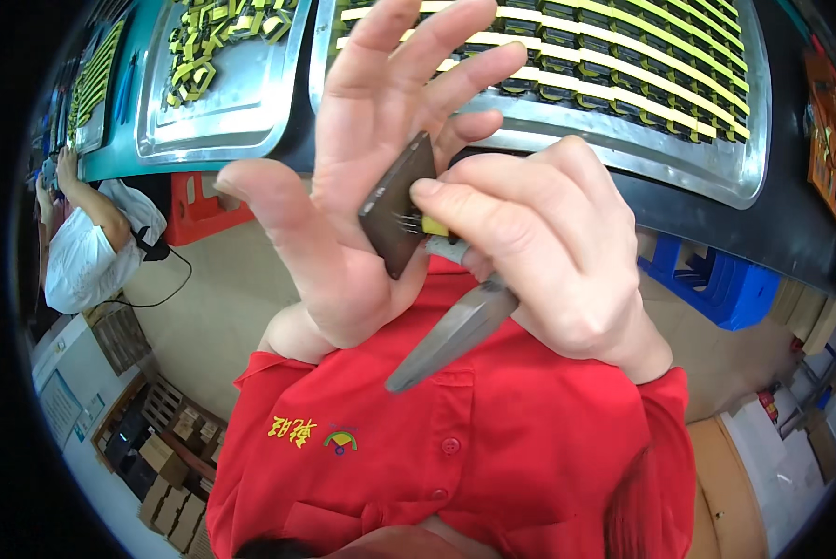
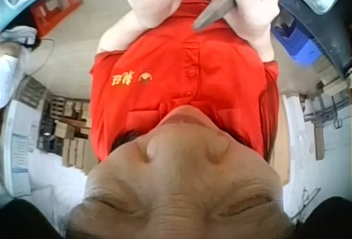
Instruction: Assembling small electronic components, such as transformers, by hand and using assembly tools at a factory workbench.
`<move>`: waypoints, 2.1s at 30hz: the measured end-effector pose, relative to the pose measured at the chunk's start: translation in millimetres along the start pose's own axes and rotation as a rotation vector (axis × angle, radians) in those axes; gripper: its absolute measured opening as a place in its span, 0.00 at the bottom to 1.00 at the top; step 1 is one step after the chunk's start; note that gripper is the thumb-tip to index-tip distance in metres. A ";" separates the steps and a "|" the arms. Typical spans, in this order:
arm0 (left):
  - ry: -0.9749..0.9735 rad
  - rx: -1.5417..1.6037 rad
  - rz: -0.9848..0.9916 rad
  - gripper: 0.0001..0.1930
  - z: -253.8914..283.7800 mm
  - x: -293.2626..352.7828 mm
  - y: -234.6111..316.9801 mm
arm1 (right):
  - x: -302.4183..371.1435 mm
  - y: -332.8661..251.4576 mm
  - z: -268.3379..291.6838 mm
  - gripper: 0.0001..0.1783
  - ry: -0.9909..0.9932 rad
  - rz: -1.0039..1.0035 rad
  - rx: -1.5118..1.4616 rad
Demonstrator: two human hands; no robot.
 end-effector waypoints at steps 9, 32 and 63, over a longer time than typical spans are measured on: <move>-0.026 0.017 -0.009 0.51 5.2 -0.2 3.5 | -8.3 13.2 -2.6 0.21 0.019 0.059 -0.056; -0.096 -0.147 0.062 0.38 -0.1 -0.2 -12.9 | -2.4 25.1 16.4 0.18 0.078 0.001 -0.107; -0.188 -0.177 0.131 0.31 -8.7 -13.5 -21.6 | 65.4 34.4 119.2 0.18 0.374 -0.599 0.288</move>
Point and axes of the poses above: each hand's wrist, its own x-axis away from the middle knuckle, its own z-axis out of the back of the hand, y = z × x, the point moved 1 cm from there along -x, towards the middle knuckle, and after that the axes turned 12 degrees about -x, right-handed, at the moved point
